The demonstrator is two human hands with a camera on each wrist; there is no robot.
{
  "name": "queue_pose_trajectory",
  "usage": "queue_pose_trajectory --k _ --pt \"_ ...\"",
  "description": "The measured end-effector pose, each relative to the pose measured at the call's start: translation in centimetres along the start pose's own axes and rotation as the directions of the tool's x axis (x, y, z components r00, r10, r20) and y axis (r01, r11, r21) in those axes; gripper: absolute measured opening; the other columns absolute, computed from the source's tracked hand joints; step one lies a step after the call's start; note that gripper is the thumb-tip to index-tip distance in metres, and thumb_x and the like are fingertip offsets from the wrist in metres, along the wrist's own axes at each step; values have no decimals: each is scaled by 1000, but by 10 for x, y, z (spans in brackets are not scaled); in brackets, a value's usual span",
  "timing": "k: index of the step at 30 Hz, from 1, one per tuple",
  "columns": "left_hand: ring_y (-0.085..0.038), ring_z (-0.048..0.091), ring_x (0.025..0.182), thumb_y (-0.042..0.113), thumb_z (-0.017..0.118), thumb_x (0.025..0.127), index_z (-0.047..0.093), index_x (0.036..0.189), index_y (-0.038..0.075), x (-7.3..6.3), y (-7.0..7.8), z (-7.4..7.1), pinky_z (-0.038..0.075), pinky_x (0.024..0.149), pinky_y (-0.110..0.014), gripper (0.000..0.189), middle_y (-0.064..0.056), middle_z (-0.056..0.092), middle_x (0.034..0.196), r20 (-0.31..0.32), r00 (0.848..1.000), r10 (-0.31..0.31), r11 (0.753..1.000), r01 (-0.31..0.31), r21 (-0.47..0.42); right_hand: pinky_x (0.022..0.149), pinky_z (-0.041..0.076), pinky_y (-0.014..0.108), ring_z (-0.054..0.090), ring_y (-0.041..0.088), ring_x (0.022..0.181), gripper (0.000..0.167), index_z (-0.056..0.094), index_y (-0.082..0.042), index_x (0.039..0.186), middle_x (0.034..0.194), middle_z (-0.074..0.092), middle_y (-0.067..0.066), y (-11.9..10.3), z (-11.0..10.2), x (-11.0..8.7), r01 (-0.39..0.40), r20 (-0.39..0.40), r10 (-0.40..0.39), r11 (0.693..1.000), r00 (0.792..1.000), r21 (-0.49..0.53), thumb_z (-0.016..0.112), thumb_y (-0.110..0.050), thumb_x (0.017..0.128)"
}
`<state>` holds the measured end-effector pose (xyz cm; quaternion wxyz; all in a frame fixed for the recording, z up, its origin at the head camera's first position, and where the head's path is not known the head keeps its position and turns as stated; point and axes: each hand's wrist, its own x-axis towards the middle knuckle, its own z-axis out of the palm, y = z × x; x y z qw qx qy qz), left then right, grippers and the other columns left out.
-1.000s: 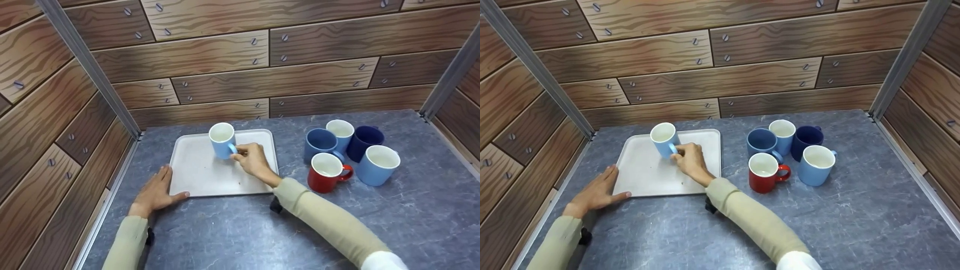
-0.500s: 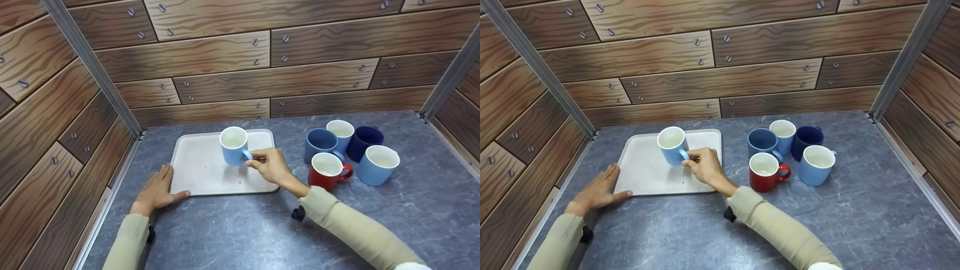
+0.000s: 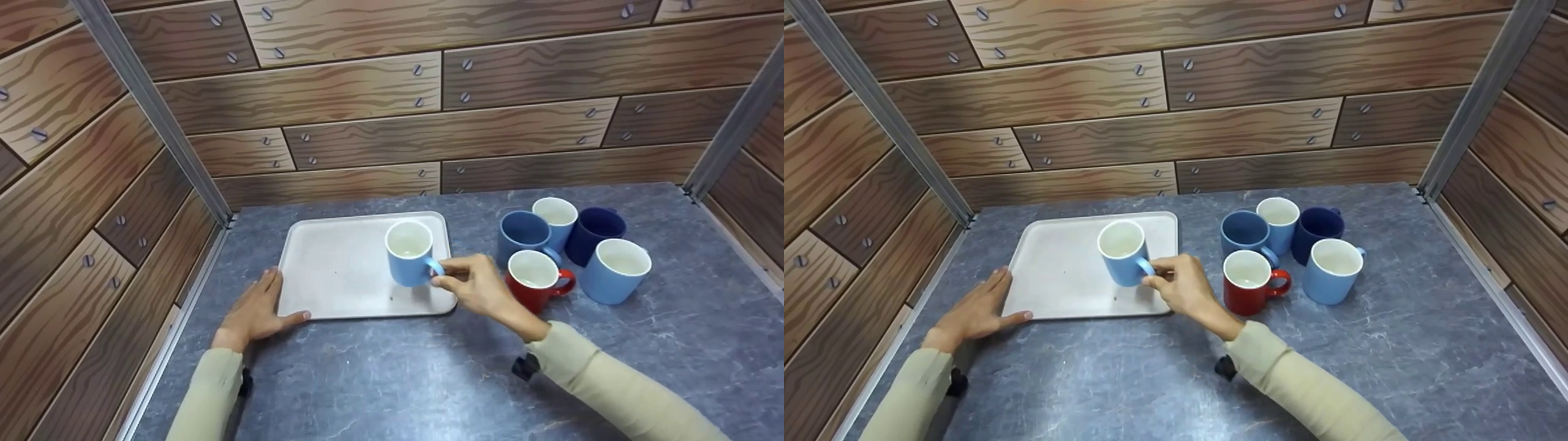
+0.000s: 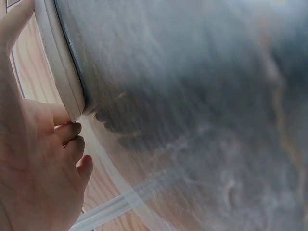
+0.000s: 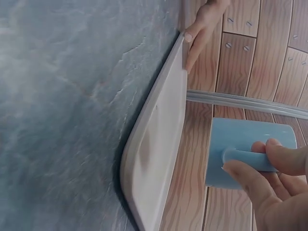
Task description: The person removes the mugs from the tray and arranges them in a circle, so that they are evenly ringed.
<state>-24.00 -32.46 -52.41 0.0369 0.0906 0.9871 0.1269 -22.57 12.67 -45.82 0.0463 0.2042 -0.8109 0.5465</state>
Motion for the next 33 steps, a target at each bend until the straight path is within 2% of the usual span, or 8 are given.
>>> queue_pose_trajectory --k 14,20,29,33 --pt "-45 15 164 83 63 88 20 167 -5 -1 0 -5 18 135 -58 126 -26 16 176 12 1000 -18 1000 18 -13 83 63 18 77 9 97 26 80 5 117 110 80 24 6 -22 -37 19 45 -22 997 999 70 82 -1 92" --pt "-47 16 164 83 62 88 20 167 -6 -1 2 -4 19 134 -60 126 -27 17 176 19 1000 -12 1000 13 -13 83 63 17 78 9 97 27 80 4 117 108 81 20 8 -32 -57 23 46 -25 998 999 52 83 -4 91" --pt "-45 15 164 84 61 87 19 168 -4 -2 2 -2 18 134 -60 127 -26 16 177 23 1000 -20 1000 20 -10 81 64 19 78 4 94 28 77 11 117 105 79 28 9 -47 -80 39 39 -43 995 998 95 82 2 90" --pt "-45 14 165 85 61 87 18 168 -4 -1 2 -2 17 134 -59 128 -25 15 177 24 999 -21 1000 21 -7 81 65 20 78 6 95 28 77 11 118 105 79 28 7 -55 -89 56 44 -61 992 997 110 80 3 91"
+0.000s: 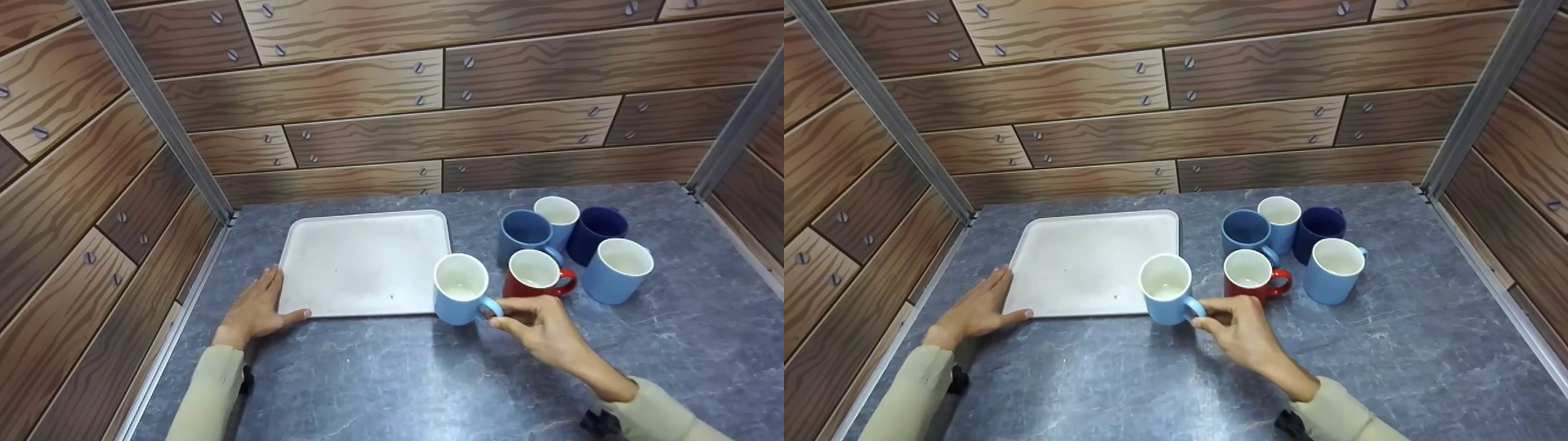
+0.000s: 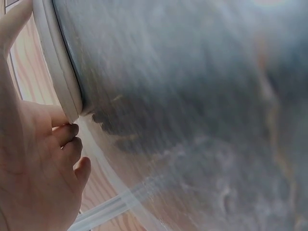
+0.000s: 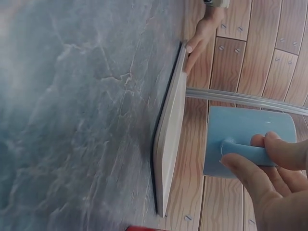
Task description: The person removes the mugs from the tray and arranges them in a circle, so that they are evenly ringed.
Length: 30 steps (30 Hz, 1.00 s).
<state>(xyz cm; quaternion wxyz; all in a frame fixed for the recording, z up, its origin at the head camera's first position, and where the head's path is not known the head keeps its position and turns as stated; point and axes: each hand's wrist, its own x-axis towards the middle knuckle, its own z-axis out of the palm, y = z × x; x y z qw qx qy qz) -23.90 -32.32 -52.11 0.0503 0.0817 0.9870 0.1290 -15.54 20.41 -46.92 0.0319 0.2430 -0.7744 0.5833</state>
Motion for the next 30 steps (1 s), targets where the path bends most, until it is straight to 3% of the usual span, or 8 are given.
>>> queue_pose_trajectory --k 20,30 --pt "-46 16 164 84 61 87 20 167 -6 1 -1 0 19 134 -59 128 -27 17 176 -5 1000 9 1000 -9 14 79 67 31 81 14 97 28 75 11 121 109 82 16 7 -34 -52 -27 3 27 1000 1000 -9 77 5 93" --pt "-46 17 164 83 61 88 20 167 -7 0 0 0 20 134 -59 127 -27 18 176 -10 1000 16 1000 -16 18 78 67 36 81 16 95 27 75 13 119 107 81 19 12 -54 -69 -42 -6 41 998 999 -51 76 7 93"
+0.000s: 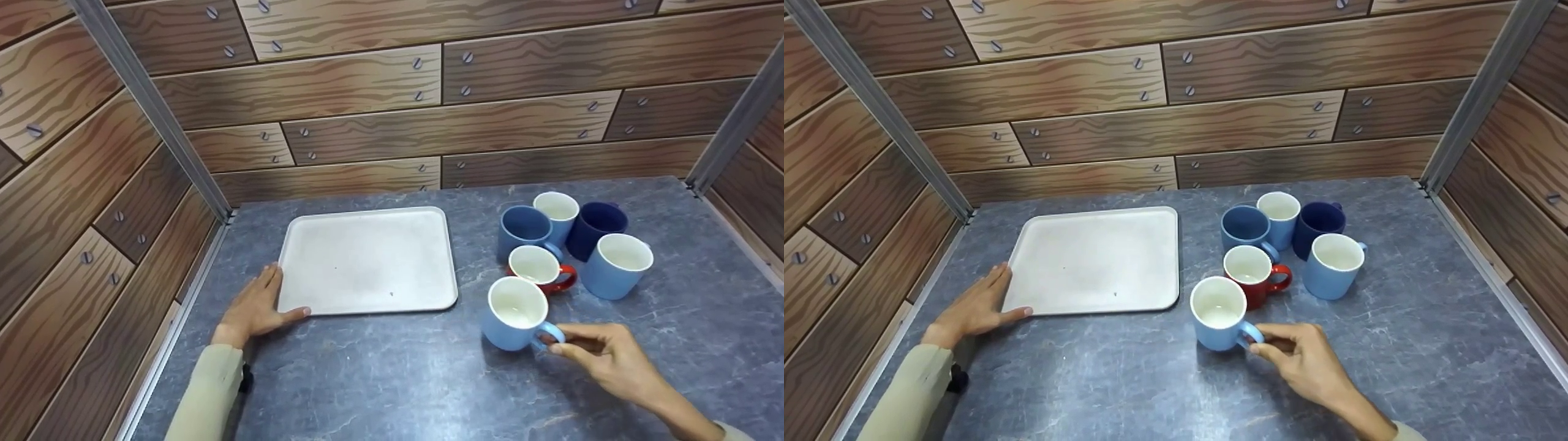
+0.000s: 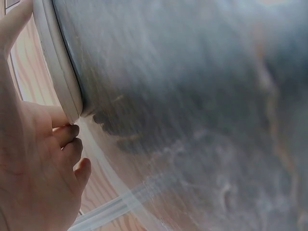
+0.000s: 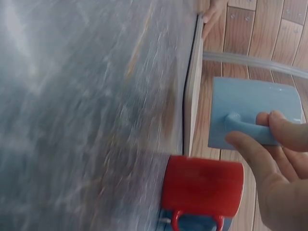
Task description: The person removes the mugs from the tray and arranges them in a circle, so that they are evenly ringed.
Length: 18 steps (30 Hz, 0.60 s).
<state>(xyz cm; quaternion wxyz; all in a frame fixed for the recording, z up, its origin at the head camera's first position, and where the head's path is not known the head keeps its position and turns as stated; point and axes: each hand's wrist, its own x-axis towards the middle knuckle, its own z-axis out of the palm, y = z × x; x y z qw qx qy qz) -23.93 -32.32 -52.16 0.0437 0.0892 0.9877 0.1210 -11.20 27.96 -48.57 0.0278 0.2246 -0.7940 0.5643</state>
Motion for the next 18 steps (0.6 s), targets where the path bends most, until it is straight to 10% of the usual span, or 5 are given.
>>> queue_pose_trajectory --k 18 --pt "-47 17 163 81 62 89 21 166 -8 -2 0 -1 19 134 -59 125 -28 18 175 -11 1000 13 1000 -13 -3 80 67 29 80 12 100 28 74 13 121 110 82 14 29 -30 -21 23 59 -24 1000 998 7 72 14 93"
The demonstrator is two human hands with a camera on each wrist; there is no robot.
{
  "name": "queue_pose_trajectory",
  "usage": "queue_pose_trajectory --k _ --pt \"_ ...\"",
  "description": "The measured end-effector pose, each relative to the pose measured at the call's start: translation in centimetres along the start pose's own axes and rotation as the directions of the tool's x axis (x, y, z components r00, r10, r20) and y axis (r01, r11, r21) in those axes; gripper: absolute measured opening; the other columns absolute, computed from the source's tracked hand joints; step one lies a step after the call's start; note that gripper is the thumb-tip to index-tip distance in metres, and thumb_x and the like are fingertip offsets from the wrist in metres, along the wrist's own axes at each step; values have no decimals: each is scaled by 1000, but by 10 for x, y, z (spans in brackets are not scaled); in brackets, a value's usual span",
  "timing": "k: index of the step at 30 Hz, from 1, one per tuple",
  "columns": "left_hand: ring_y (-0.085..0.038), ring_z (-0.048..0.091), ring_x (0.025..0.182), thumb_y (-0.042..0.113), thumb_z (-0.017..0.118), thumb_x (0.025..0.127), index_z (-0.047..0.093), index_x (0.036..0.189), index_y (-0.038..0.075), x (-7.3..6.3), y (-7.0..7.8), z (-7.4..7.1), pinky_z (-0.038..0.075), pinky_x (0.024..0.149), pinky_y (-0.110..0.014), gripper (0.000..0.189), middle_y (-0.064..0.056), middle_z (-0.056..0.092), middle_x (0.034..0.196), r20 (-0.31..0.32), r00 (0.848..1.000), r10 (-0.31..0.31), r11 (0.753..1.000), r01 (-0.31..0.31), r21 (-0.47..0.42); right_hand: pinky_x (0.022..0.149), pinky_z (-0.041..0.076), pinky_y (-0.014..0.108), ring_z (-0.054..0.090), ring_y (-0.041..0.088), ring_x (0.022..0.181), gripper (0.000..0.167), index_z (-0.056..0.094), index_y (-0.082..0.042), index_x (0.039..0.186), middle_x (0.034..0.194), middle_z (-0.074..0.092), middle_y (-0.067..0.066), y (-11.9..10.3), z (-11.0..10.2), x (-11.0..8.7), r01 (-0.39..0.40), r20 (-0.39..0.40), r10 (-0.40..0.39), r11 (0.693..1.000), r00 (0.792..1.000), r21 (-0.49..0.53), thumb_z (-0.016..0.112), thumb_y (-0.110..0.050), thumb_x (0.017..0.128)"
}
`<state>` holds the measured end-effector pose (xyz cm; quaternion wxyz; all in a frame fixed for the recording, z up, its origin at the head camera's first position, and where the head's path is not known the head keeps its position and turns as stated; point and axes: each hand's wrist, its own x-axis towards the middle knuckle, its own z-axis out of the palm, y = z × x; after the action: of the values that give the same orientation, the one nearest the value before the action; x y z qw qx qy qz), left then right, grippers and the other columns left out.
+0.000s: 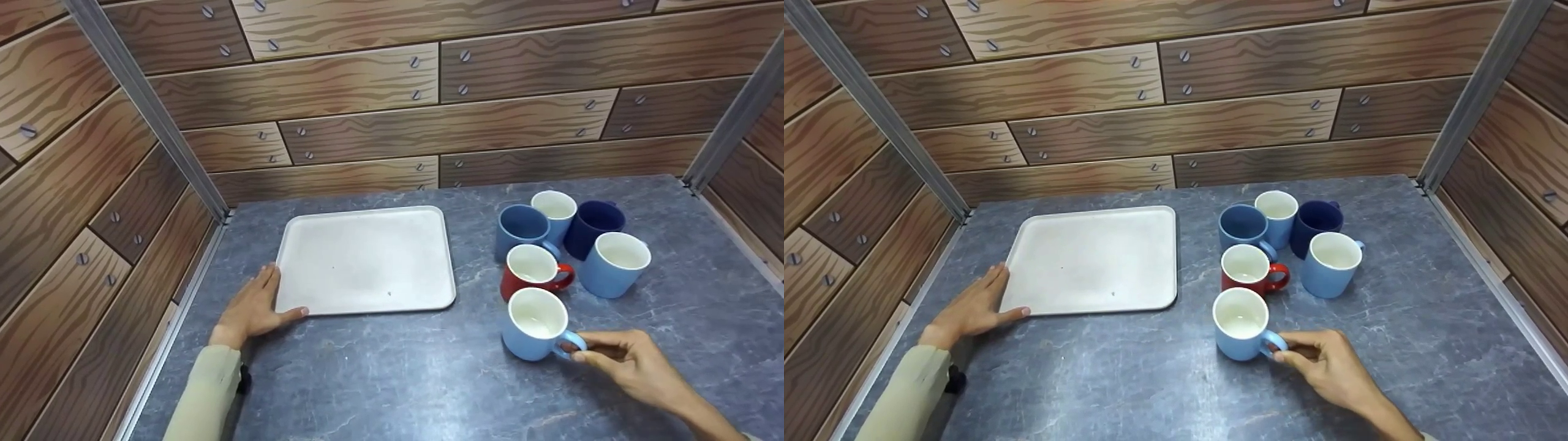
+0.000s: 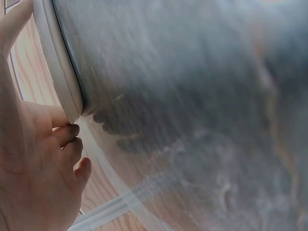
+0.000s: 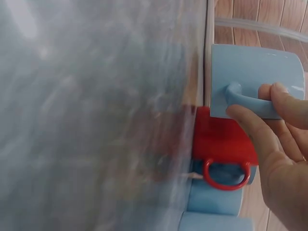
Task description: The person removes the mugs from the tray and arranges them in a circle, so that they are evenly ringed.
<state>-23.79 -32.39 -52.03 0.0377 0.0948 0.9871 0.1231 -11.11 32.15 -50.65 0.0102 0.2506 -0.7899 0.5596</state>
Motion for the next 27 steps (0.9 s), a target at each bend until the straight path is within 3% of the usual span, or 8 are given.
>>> queue_pose_trajectory --k 9,18,27 --pt "-46 17 164 82 62 88 20 166 -7 1 0 1 18 134 -60 126 -28 17 175 1 1000 -1 1000 1 -6 80 66 30 80 11 100 28 74 13 120 109 81 21 9 -15 -13 -50 -53 47 997 997 -55 73 13 92" --pt "-48 19 162 79 64 89 23 165 -9 -3 0 -1 21 133 -61 124 -29 21 174 -32 999 16 1000 -16 -17 81 65 23 80 8 98 27 73 17 118 109 83 8 16 -34 -15 -104 -122 99 994 988 -35 72 17 91" --pt "-48 18 163 80 62 90 22 165 -9 -2 1 -1 21 133 -61 123 -29 20 174 -23 1000 10 1000 -10 -16 82 64 20 79 4 97 29 71 19 119 108 83 3 25 -49 -13 -162 -162 147 983 976 -82 74 13 91"
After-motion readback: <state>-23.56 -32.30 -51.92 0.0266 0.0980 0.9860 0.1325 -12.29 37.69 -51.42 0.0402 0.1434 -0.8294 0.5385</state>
